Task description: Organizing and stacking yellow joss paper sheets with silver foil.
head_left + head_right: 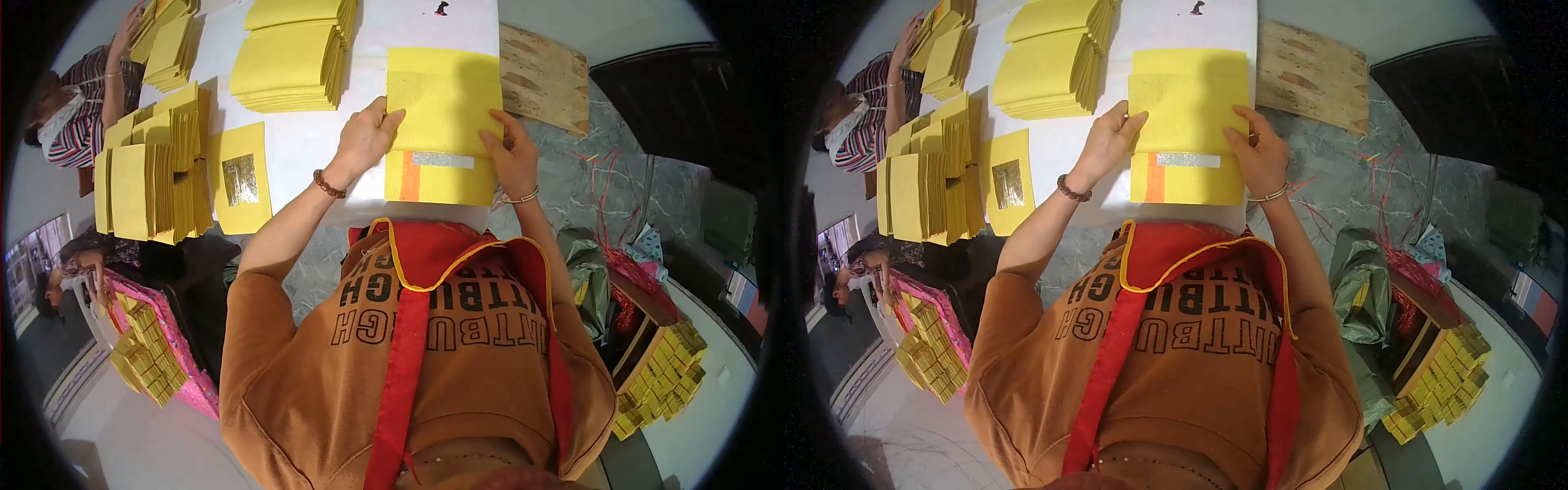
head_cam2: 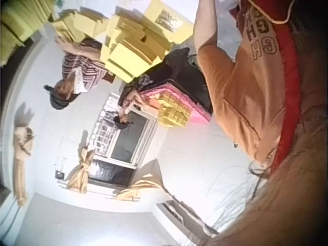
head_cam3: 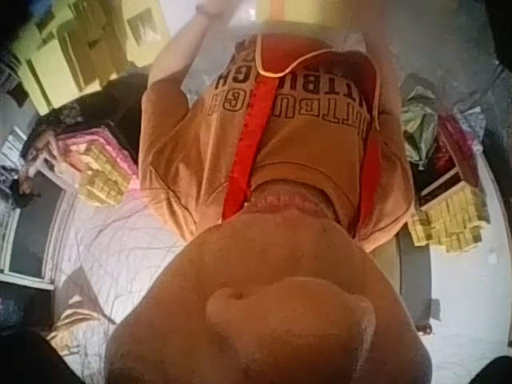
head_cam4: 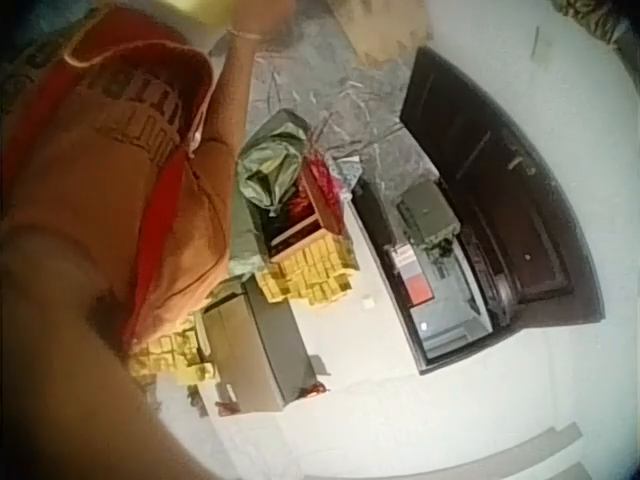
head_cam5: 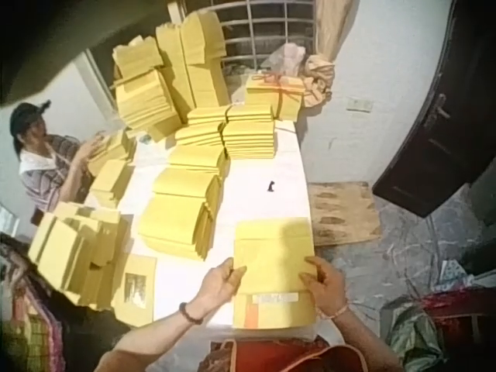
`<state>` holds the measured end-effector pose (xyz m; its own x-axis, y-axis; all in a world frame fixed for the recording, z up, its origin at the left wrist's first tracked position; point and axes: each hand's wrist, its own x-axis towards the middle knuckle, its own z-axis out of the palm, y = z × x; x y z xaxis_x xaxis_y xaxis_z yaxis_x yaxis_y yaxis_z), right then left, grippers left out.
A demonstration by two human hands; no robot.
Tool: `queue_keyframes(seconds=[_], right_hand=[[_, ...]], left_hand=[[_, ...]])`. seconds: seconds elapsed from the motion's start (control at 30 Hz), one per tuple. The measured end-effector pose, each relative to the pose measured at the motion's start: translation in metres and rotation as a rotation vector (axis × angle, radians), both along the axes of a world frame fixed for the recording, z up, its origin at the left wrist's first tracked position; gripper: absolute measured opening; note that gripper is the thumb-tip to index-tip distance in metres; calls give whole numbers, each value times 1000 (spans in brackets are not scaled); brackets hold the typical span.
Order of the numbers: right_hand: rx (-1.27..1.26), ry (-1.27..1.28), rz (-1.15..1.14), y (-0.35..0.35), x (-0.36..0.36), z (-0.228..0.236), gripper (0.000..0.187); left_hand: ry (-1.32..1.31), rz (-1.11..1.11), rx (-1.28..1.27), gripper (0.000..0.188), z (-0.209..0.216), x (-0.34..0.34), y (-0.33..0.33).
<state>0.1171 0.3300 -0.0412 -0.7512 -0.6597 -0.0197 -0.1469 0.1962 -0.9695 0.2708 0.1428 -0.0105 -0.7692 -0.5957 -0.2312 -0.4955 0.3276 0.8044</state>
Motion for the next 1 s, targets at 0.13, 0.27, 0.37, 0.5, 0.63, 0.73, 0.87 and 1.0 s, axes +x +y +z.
queue_keyframes(seconds=[0.13, 0.27, 0.37, 0.5, 0.63, 0.73, 0.87, 1.0], right_hand=[[44, 13, -5, 0, -4, -7, 34], [128, -28, 46, -2, -2, 1, 35], [92, -25, 47, -1, -3, -4, 35], [34, 8, -27, -2, 0, -5, 34], [51, 23, -35, -3, 3, 0, 33], [129, 105, -9, -4, 6, 2, 36], [368, 663, -70, -8, 19, 13, 43], [86, 299, -39, -1, 15, -5, 47]], left_hand=[[-19, 27, 45, 27, 1, -3, -1], [124, 114, 205, 25, -11, 0, -1], [21, 127, 52, 30, 15, -2, 4], [236, -90, -777, 43, 35, -3, 19], [186, -601, -729, 61, 21, -3, 39], [117, -679, -751, 62, 4, 0, 40], [66, -705, -779, 64, -1, -1, 39], [62, -715, -768, 62, -4, -2, 37]])
